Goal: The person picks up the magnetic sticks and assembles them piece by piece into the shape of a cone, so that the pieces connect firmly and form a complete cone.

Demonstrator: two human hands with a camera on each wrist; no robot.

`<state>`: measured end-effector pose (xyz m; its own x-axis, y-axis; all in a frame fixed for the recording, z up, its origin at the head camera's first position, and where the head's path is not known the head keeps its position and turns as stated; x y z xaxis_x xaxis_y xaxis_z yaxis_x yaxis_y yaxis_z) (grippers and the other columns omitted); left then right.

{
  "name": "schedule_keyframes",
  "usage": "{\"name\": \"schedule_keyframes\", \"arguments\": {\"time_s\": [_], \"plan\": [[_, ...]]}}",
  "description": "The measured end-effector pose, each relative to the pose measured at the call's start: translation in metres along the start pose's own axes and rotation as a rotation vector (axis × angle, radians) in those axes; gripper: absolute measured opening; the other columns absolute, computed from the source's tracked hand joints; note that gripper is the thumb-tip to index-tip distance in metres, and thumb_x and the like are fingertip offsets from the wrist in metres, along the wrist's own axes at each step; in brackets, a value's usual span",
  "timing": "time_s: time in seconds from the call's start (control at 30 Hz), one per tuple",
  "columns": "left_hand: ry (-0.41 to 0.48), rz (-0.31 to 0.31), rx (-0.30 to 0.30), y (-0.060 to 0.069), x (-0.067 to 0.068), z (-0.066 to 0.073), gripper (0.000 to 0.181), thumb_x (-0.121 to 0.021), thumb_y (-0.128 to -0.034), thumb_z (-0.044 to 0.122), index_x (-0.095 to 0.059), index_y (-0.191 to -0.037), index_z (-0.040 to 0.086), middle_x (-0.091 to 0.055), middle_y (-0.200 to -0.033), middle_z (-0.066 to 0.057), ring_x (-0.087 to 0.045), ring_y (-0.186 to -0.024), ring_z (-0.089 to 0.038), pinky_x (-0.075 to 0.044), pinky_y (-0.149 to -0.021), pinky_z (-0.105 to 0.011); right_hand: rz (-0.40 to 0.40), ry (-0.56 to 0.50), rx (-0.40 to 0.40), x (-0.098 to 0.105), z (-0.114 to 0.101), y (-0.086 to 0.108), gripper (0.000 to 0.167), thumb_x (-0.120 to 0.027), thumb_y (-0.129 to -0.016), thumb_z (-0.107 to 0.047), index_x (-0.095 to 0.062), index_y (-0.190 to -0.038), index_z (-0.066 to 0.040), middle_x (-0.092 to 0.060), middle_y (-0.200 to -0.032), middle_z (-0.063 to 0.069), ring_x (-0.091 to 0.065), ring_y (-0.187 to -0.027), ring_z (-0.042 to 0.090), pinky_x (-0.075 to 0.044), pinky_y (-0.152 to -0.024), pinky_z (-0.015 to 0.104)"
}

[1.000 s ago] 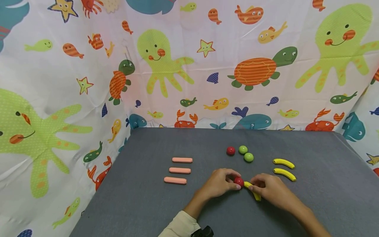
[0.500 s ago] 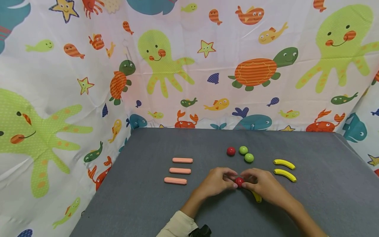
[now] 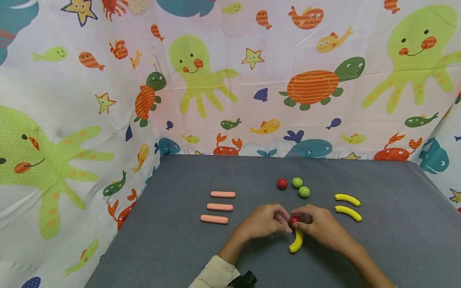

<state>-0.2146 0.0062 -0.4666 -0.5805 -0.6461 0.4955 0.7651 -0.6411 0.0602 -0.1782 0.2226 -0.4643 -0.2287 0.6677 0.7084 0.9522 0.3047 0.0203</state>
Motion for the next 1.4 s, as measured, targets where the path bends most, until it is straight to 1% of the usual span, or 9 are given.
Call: {"name": "schedule_keyframes", "arguments": {"time_s": [0.2,0.37,0.5,0.63,0.77,0.93,1.13,1.3,1.4], "plan": [[-0.039,-0.118,-0.010,0.003,-0.005,0.010,0.028,-0.091,-0.0858,0.017,-0.071,-0.106,0.011,-0.074,-0.092,0.008,-0.066,-0.080,0.005,-0.053,-0.074,-0.016,0.003,-0.015,0.005,0.002,0.005,0.001,0.028,-0.083,-0.094,-0.021,-0.077,-0.117,-0.008,-0.072,-0.109,0.002,-0.068,-0.088,0.012,-0.056,-0.073,0.026],[-0.146,-0.161,-0.011,0.002,-0.009,0.007,0.030,-0.094,-0.0812,0.015,-0.074,-0.103,0.010,-0.071,-0.085,0.009,-0.063,-0.076,0.005,-0.051,-0.072,-0.014,-0.008,-0.040,-0.022,0.003,0.007,0.001,0.028,-0.083,-0.094,-0.027,-0.074,-0.113,-0.009,-0.071,-0.097,-0.002,-0.067,-0.084,0.013,-0.055,-0.071,0.027],[-0.164,-0.160,-0.012,0.001,-0.008,0.003,0.025,-0.093,-0.0806,0.008,-0.076,-0.098,0.009,-0.069,-0.080,0.011,-0.062,-0.073,0.004,-0.050,-0.070,-0.014,-0.002,-0.035,-0.025,0.004,0.007,0.001,0.029,-0.083,-0.093,-0.031,-0.073,-0.110,-0.010,-0.070,-0.091,-0.003,-0.065,-0.080,0.012,-0.053,-0.069,0.027],[-0.158,-0.163,-0.014,0.001,-0.004,-0.001,0.020,-0.090,-0.0826,0.003,-0.079,-0.098,0.009,-0.070,-0.081,0.010,-0.061,-0.073,0.004,-0.051,-0.069,-0.015,-0.017,-0.050,-0.032,0.006,0.008,0.003,0.034,-0.083,-0.093,-0.034,-0.073,-0.116,-0.009,-0.072,-0.096,-0.003,-0.067,-0.082,0.012,-0.053,-0.069,0.027],[-0.181,-0.158,-0.026,0.001,0.001,-0.003,0.019,-0.087,-0.0848,0.001,-0.081,-0.101,0.008,-0.073,-0.087,0.009,-0.061,-0.076,0.005,-0.051,-0.073,-0.014,-0.057,-0.091,-0.049,0.011,0.010,0.006,0.040,-0.082,-0.094,-0.034,-0.073,-0.123,-0.007,-0.074,-0.103,-0.001,-0.068,-0.085,0.015,-0.054,-0.069,0.029],[-0.196,-0.128,-0.021,0.001,0.006,-0.002,0.020,-0.084,-0.0871,0.000,-0.082,-0.105,0.008,-0.076,-0.093,0.007,-0.063,-0.082,0.005,-0.052,-0.080,-0.015,-0.104,-0.122,-0.039,0.016,0.010,0.007,0.036,-0.080,-0.096,-0.032,-0.075,-0.121,-0.006,-0.075,-0.106,0.001,-0.069,-0.088,0.017,-0.055,-0.070,0.029],[-0.193,-0.094,-0.050,-0.002,0.000,-0.001,0.028,-0.089,-0.0873,0.015,-0.081,-0.113,0.010,-0.075,-0.095,0.009,-0.061,-0.082,0.006,-0.051,-0.074,-0.014,-0.150,-0.134,0.005,0.016,0.010,0.009,0.026,-0.077,-0.098,-0.030,-0.077,-0.114,-0.010,-0.075,-0.098,-0.002,-0.069,-0.086,0.012,-0.055,-0.072,0.027],[-0.190,-0.097,-0.052,-0.002,-0.005,-0.002,0.029,-0.090,-0.0859,0.012,-0.081,-0.114,0.010,-0.071,-0.087,0.012,-0.059,-0.076,0.006,-0.049,-0.068,-0.014,-0.168,-0.151,0.006,0.018,0.012,0.009,0.030,-0.076,-0.099,-0.030,-0.076,-0.118,-0.007,-0.076,-0.102,0.000,-0.070,-0.090,0.015,-0.056,-0.073,0.028],[-0.182,-0.099,-0.048,-0.002,-0.006,-0.002,0.029,-0.089,-0.0858,0.010,-0.082,-0.114,0.010,-0.070,-0.084,0.013,-0.059,-0.075,0.005,-0.049,-0.066,-0.015,-0.138,-0.138,-0.026,0.025,0.015,0.009,0.033,-0.076,-0.099,-0.029,-0.074,-0.122,-0.005,-0.076,-0.110,0.003,-0.070,-0.094,0.018,-0.057,-0.073,0.028]]}}
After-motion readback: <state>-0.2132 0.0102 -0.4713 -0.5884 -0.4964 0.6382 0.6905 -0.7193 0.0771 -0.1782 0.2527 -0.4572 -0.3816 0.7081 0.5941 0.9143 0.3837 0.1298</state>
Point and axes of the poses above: each hand's wrist, its own y-axis away from the middle knuckle, its own x-axis out of the back of the hand, z = x × y, the point moved 1 cm from there along -y, towards the middle knuckle
